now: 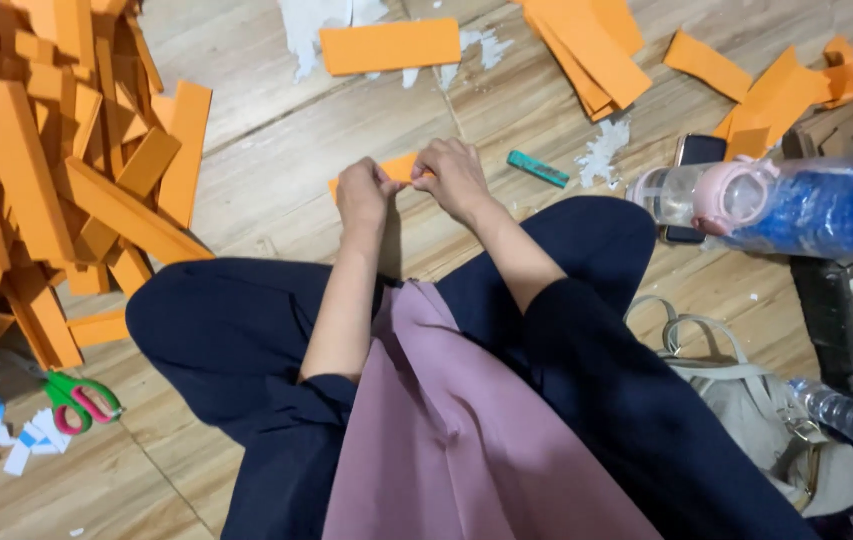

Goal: Folding and creasing orange paper strips manually using a small tool while sitting on the floor.

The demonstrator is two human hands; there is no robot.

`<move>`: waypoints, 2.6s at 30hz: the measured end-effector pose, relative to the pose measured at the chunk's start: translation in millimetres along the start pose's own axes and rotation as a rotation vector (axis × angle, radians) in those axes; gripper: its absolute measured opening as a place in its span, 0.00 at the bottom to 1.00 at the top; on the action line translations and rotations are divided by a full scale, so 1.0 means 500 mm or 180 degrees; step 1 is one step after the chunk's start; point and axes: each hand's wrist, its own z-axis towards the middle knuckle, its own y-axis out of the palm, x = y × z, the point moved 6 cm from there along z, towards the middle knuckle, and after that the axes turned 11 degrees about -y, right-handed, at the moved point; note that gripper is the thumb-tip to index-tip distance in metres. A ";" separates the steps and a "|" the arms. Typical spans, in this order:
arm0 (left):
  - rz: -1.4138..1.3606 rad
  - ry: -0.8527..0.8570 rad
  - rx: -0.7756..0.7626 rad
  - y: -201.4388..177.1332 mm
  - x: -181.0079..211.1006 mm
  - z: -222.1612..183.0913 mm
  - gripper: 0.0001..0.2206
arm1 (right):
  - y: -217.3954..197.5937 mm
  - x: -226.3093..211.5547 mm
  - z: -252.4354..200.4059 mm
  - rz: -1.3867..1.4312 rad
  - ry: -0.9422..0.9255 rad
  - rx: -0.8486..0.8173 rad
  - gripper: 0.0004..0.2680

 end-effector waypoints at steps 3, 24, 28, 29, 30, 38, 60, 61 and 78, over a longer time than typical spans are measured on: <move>0.0123 -0.0026 0.0092 0.020 -0.020 0.025 0.09 | 0.007 0.037 -0.015 0.0129 0.0000 0.0161 0.05; 0.0251 -0.0557 0.0067 -0.014 0.032 0.002 0.13 | 0.040 0.101 -0.006 0.0757 0.1189 0.0312 0.03; 0.0296 -0.0572 0.0004 -0.003 0.028 0.001 0.14 | 0.029 0.120 -0.022 0.0793 0.1346 0.0360 0.02; 0.0297 -0.0601 0.0048 -0.001 0.027 0.005 0.15 | 0.024 0.121 -0.020 0.0780 0.1401 0.0343 0.02; 0.0299 -0.0629 0.0092 0.000 0.026 0.010 0.15 | 0.018 0.121 -0.018 0.0766 0.1456 0.0325 0.02; 0.0363 -0.0674 0.0073 -0.013 0.037 -0.007 0.14 | 0.022 0.145 -0.020 0.0770 0.1461 0.0297 0.03; 0.2656 0.3061 0.2312 0.028 -0.053 -0.057 0.05 | 0.095 -0.040 -0.067 -0.2830 -0.1235 0.0883 0.06; 0.2664 0.3052 0.2332 0.029 -0.058 -0.055 0.05 | 0.090 -0.047 -0.067 -0.2829 -0.1251 0.0898 0.06; 0.1744 0.2511 0.2029 -0.238 0.084 -0.167 0.32 | 0.068 -0.068 -0.064 0.1629 0.1163 0.0203 0.05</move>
